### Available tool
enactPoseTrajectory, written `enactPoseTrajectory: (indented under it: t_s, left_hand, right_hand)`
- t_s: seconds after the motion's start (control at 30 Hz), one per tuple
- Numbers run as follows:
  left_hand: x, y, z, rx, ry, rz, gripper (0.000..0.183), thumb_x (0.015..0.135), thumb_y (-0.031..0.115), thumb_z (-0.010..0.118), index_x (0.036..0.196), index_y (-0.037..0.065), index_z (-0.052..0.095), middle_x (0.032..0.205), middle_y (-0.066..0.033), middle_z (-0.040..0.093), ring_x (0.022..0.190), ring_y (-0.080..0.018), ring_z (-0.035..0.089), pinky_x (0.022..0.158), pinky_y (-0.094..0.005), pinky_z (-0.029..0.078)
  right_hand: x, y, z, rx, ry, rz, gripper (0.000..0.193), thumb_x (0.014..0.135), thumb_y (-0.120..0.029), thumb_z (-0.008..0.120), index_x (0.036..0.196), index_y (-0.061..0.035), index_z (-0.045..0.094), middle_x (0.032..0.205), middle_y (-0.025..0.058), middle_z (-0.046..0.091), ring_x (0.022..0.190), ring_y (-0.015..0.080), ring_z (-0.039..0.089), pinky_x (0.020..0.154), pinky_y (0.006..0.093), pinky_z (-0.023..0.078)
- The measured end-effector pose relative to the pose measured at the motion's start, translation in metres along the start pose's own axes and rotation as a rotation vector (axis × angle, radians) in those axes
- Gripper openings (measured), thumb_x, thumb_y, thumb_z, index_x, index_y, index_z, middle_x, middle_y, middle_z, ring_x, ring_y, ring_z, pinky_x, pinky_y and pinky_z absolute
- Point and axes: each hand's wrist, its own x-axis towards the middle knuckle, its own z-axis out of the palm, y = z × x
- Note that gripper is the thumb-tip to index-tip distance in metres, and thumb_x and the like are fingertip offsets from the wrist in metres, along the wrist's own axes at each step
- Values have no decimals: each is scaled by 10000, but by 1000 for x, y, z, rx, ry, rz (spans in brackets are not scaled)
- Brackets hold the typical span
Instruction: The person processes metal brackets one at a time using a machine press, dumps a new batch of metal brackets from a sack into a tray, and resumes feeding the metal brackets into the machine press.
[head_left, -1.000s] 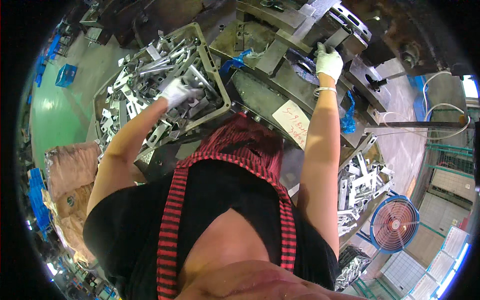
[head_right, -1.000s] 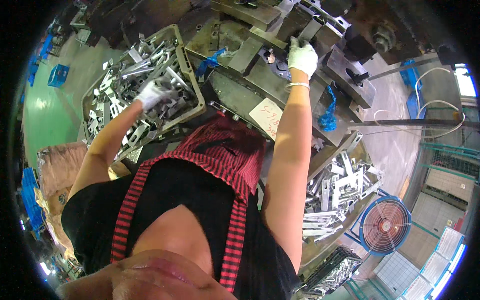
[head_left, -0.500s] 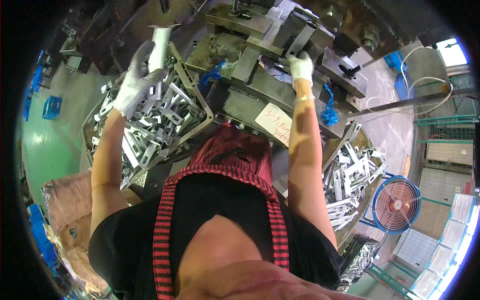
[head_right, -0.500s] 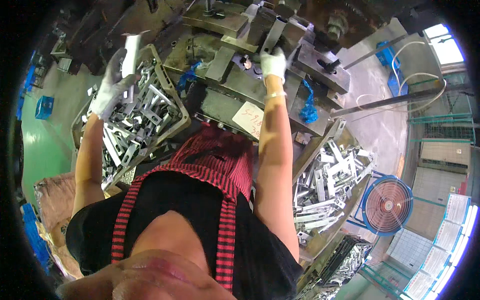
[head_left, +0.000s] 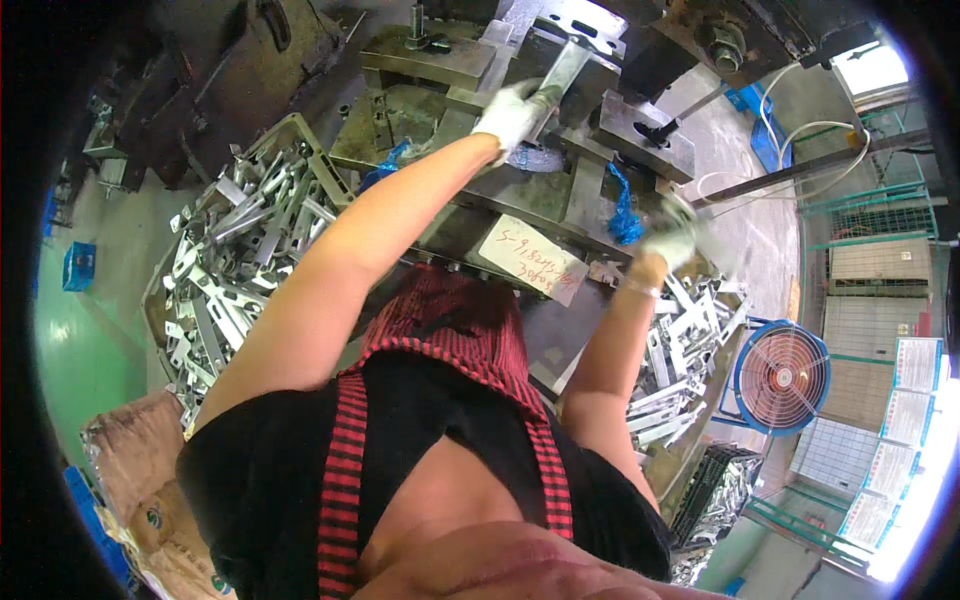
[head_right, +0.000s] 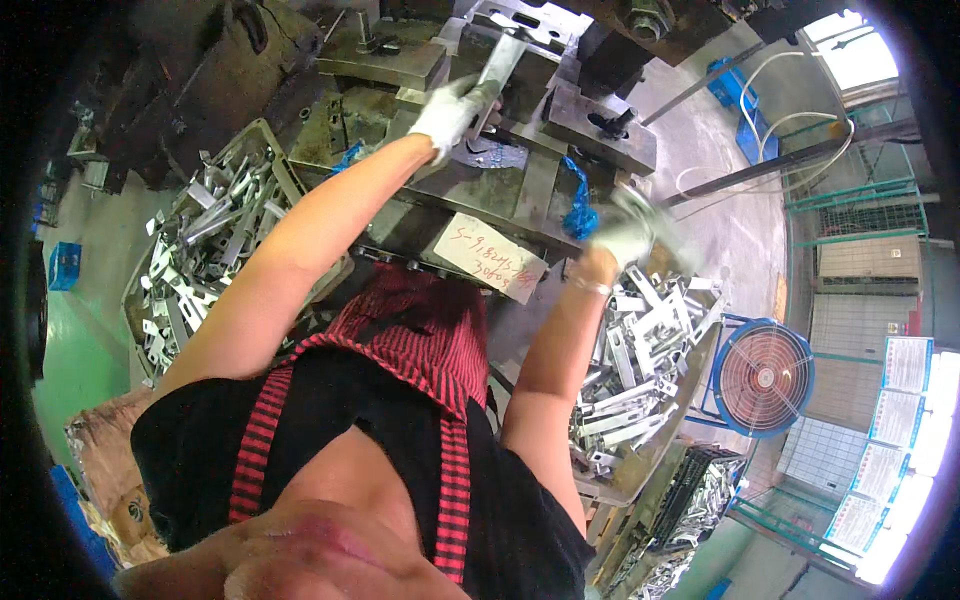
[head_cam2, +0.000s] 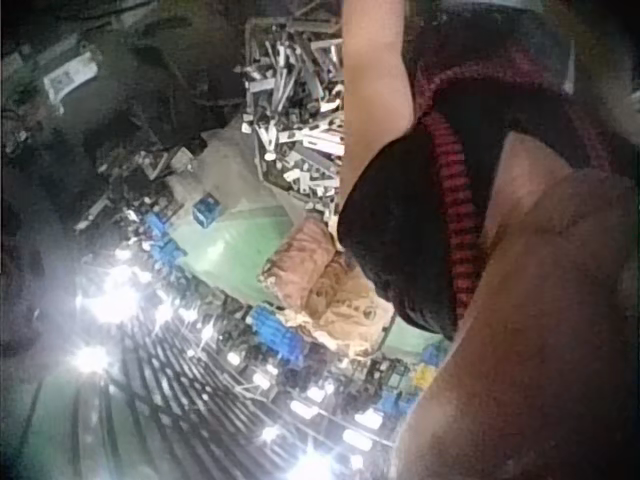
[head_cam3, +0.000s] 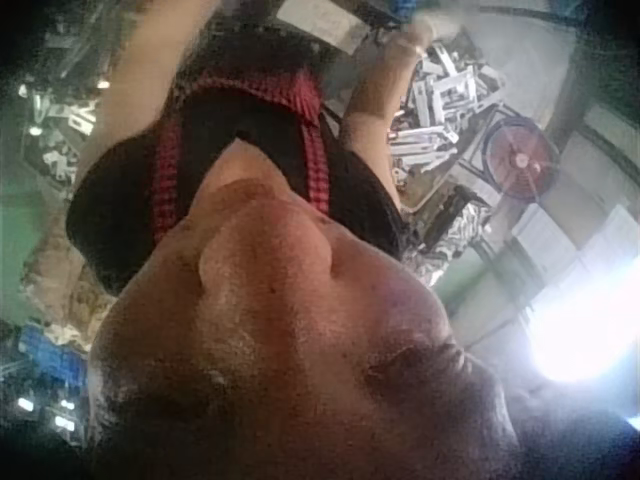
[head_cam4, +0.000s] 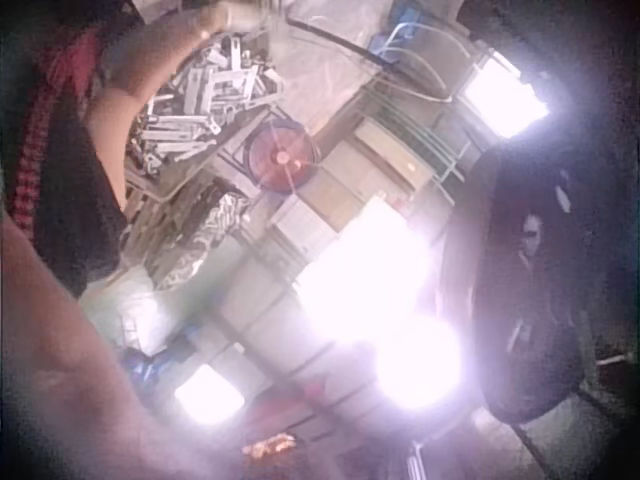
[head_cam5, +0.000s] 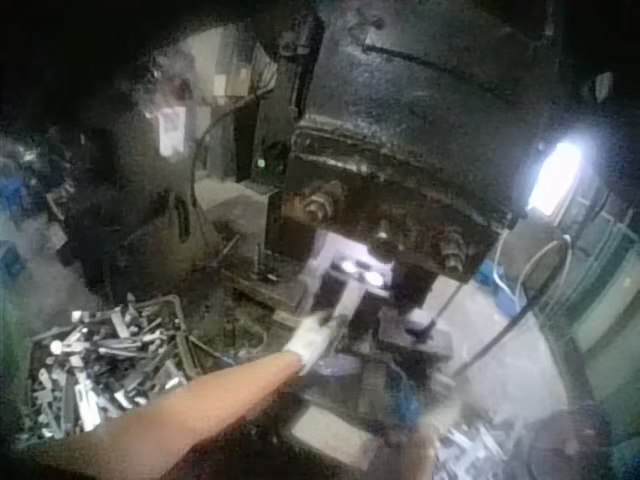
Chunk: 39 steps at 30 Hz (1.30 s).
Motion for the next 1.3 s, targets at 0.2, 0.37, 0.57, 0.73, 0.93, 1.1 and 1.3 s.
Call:
enactPoseTrajectory:
  t_s: [0.2,0.37,0.57,0.73,0.93,1.1,1.3]
  left_hand:
    - [19,-44,-3,298,229,24,412,817,266,531,1111,-21,506,1006,-167,594,931,-229,566,785,-290,428]
    - [-69,-34,-49,520,318,301,413,755,234,583,1109,43,489,982,-182,559,908,-325,546,789,-360,433]
    - [-164,-26,-214,1318,226,105,264,743,204,578,973,76,561,1034,-153,528,888,-312,543,731,-389,458]
    - [-189,-50,-264,1579,-204,-114,578,691,237,633,1190,42,414,1214,-215,424,1055,-357,471,878,-395,406]
    - [-181,-22,-230,1642,-154,-226,448,647,228,647,1056,91,526,849,-156,595,812,-307,589,688,-394,487]
    - [-180,-48,-227,1869,-420,-328,263,607,125,619,856,48,650,804,-133,636,736,-291,624,599,-392,495]
    - [-169,-27,-224,1456,-873,-764,482,712,435,576,934,10,624,945,-172,611,871,-284,578,708,-367,461]
  right_hand:
    - [-48,2,31,-378,82,54,211,774,-209,569,892,-39,613,870,81,611,743,183,562,686,274,444]
    - [-67,57,130,-1048,-525,-316,265,770,-286,572,915,-72,633,907,162,611,868,309,582,768,347,444]
    - [-36,86,157,-1463,-615,-263,305,765,-345,550,886,-82,647,871,174,613,850,332,579,761,385,450]
    - [-36,101,160,-1300,-618,-361,344,772,-354,539,901,-51,638,898,167,615,865,328,575,776,387,440]
    - [-31,97,163,-1429,-680,-325,403,787,-415,492,881,-50,637,900,199,597,855,363,562,753,417,440]
    - [-22,105,147,-1250,-656,-231,340,799,-311,565,821,23,623,696,136,633,572,206,585,538,329,443]
    - [-8,125,142,-1141,-714,-180,324,798,-257,588,873,58,605,638,89,612,459,135,516,437,273,402]
